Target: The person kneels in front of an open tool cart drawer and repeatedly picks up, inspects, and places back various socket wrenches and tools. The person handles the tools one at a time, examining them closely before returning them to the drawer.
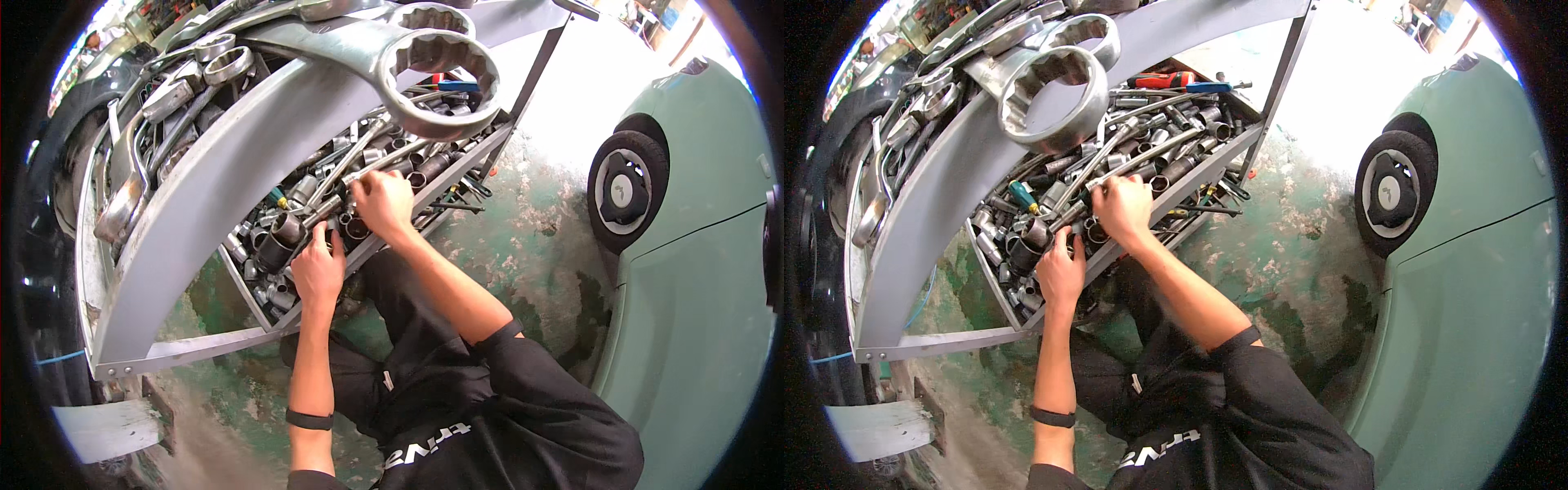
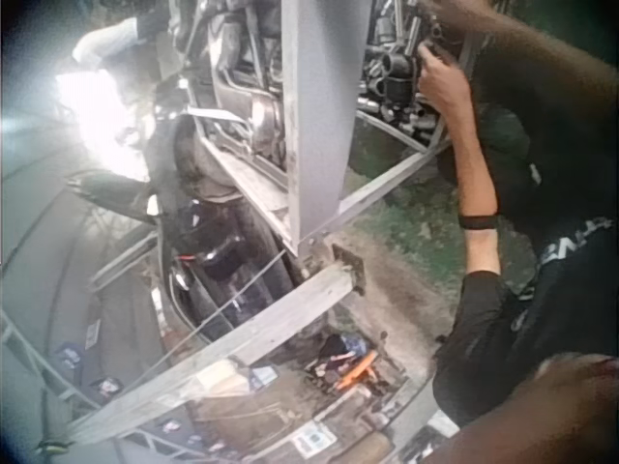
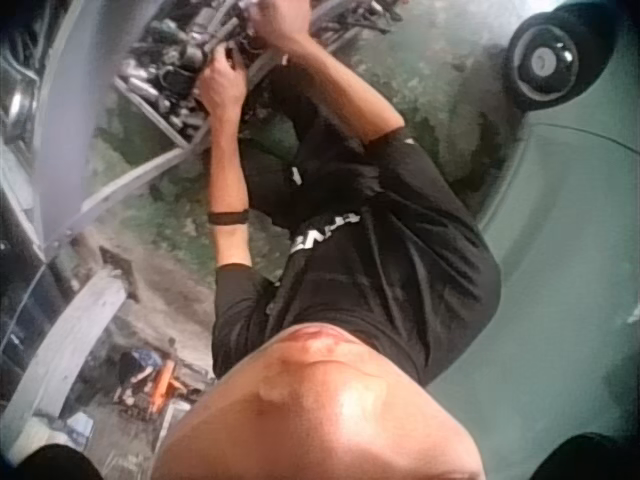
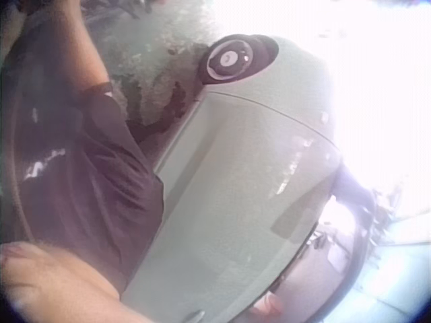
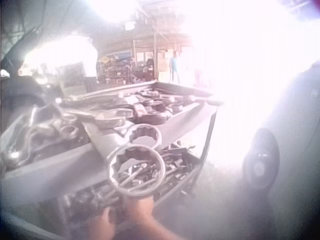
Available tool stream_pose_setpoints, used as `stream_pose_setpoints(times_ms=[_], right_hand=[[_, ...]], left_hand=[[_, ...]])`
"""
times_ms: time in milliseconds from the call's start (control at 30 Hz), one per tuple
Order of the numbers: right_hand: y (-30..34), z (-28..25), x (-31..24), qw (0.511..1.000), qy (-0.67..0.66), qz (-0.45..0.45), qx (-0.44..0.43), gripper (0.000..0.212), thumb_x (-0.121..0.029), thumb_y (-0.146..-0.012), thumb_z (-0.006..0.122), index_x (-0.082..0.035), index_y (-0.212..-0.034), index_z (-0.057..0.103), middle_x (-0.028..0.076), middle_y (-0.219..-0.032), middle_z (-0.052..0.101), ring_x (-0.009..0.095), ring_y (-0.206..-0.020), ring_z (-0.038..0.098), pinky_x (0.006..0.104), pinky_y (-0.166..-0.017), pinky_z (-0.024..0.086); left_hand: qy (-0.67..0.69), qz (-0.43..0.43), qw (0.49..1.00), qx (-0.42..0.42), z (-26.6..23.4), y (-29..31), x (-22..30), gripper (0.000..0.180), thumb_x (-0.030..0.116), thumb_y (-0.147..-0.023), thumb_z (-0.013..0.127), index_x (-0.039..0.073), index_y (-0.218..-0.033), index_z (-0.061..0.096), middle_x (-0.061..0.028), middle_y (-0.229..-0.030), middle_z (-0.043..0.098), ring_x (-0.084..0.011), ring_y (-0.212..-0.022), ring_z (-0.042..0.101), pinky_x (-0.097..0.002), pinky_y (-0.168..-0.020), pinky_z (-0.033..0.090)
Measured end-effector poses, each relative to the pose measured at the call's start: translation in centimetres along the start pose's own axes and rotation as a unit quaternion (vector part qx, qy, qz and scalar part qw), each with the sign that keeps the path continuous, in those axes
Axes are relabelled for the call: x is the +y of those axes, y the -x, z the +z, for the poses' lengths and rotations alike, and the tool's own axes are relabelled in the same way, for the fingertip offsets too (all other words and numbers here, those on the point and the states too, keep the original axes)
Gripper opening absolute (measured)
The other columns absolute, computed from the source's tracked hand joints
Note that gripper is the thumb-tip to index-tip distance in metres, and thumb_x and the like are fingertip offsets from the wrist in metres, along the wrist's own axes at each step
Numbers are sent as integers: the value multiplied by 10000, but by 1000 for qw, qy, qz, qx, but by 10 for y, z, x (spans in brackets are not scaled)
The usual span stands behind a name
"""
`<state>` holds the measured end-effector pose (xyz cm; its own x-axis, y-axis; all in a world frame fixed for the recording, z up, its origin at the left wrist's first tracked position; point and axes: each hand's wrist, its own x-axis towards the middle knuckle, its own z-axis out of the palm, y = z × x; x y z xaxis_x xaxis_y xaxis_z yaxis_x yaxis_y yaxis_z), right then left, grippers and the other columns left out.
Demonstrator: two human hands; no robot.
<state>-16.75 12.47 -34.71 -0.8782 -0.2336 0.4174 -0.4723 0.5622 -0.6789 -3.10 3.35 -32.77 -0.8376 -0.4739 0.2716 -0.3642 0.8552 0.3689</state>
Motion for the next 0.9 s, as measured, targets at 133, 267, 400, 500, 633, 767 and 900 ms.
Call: stream_pose_setpoints(times_ms=[133, 267, 400, 500, 633, 767, 900], right_hand=[[-36, -22, 40, 986, 130, 18, 107, 302, -236, -795, 688, 19, -947, 635, 186, -969, 628, 333, -922, 588, 427, -764, 486], [-76, -27, 70, 973, 168, 138, 74, 534, -415, -827, 683, 50, -1077, 596, 197, -1012, 646, 358, -977, 600, 446, -867, 492], [-98, -5, 68, 984, 54, 157, 66, 597, -410, -787, 706, 9, -1173, 528, 247, -1129, 575, 360, -1075, 542, 458, -884, 480], [-108, 6, 61, 969, 106, 203, 91, 629, -361, -747, 700, -42, -1253, 504, 198, -984, 624, 328, -930, 609, 468, -793, 502], [-121, 13, 47, 980, -17, 194, 39, 454, -334, -738, 673, -143, -1149, 683, 178, -865, 703, 331, -853, 693, 455, -790, 545], [-127, 42, 10, 977, -52, 203, 32, 366, -328, -789, 671, -105, -1078, 693, 186, -893, 703, 349, -855, 698, 453, -788, 556], [-102, 69, -19, 998, -44, 36, -15, 224, -154, -780, 610, -69, -966, 699, 203, -918, 647, 369, -895, 643, 453, -770, 552]], left_hand=[[-3, -4, 1000, 12, 1, 0, 2, 310, 299, -951, 561, 84, -1164, 626, -198, -786, 700, -374, -716, 686, -455, -628, 541], [-13, 7, 999, 37, 4, -1, 6, 285, 296, -948, 571, 98, -1138, 648, -199, -758, 693, -370, -705, 687, -456, -621, 540], [-39, 10, 999, 34, 4, -2, 8, 266, 293, -941, 585, 125, -1133, 660, -186, -736, 687, -386, -690, 678, -462, -622, 528], [9, 15, 999, 27, 4, 0, 9, 248, 282, -941, 590, 124, -1114, 669, -187, -747, 688, -380, -694, 682, -457, -612, 522], [-50, 47, 995, 76, 9, -4, 10, 268, 246, -935, 599, 63, -1114, 676, -220, -771, 688, -385, -694, 683, -447, -613, 525], [-24, 43, 997, 52, 9, -5, 7, 252, 213, -925, 610, 46, -1102, 672, -213, -760, 686, -385, -669, 677, -439, -606, 530], [-18, 64, 995, 78, 14, -2, 2, 192, 165, -900, 635, 45, -1048, 658, -173, -668, 667, -377, -597, 659, -442, -553, 525]])
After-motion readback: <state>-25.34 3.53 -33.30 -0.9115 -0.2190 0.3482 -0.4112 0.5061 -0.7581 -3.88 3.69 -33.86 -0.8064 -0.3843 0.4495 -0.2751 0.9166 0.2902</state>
